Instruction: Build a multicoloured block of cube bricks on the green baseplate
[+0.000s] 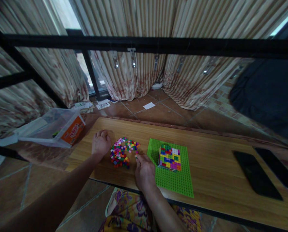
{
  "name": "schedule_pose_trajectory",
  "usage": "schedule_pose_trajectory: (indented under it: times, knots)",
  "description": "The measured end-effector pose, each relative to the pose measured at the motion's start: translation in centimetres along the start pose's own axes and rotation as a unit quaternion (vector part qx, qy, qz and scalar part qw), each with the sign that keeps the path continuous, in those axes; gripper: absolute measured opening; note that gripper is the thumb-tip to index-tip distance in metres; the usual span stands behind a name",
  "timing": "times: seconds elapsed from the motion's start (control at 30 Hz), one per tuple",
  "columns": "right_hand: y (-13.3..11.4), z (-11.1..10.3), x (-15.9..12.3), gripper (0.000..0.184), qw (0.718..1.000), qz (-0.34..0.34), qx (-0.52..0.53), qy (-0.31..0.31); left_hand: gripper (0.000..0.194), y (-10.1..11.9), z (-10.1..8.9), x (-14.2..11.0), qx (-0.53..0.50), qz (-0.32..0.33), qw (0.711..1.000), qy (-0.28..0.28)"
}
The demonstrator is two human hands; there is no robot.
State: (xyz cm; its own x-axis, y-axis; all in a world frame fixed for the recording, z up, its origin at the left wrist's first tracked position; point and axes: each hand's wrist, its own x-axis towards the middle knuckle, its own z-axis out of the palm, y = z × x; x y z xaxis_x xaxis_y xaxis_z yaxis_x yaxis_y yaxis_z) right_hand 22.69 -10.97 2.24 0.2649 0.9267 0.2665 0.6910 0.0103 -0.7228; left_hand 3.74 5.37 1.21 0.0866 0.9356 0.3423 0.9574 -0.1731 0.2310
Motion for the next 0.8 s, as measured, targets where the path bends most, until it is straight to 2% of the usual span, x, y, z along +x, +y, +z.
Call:
schedule_pose_trajectory:
  times: [0.23, 0.53, 0.67, 0.8]
  knots:
    - [-1.0, 0.4, 0.9, 0.030, 0.996, -0.031, -0.069, -0.041, 0.036, 0.1, -0.1, 0.0, 0.001, -0.007, 1.000, -0.003]
    - [-0.7, 0.1, 1.5, 0.034, 0.999, 0.022, -0.021, -0.026, 0.035, 0.0, 0.1, 0.0, -0.002, 0.002, 1.000, 0.006]
    - [-0.4, -0.3, 1.3, 0.029, 1.000, 0.011, 0.015, -0.017, 0.035, 0.0, -0.1, 0.0, -0.003, 0.005, 1.000, 0.012]
    - [-0.4, -0.2, 1.5, 0.031, 1.000, 0.003, 0.009, -0.015, 0.035, 0.0, -0.1, 0.0, 0.005, 0.004, 1.000, 0.007]
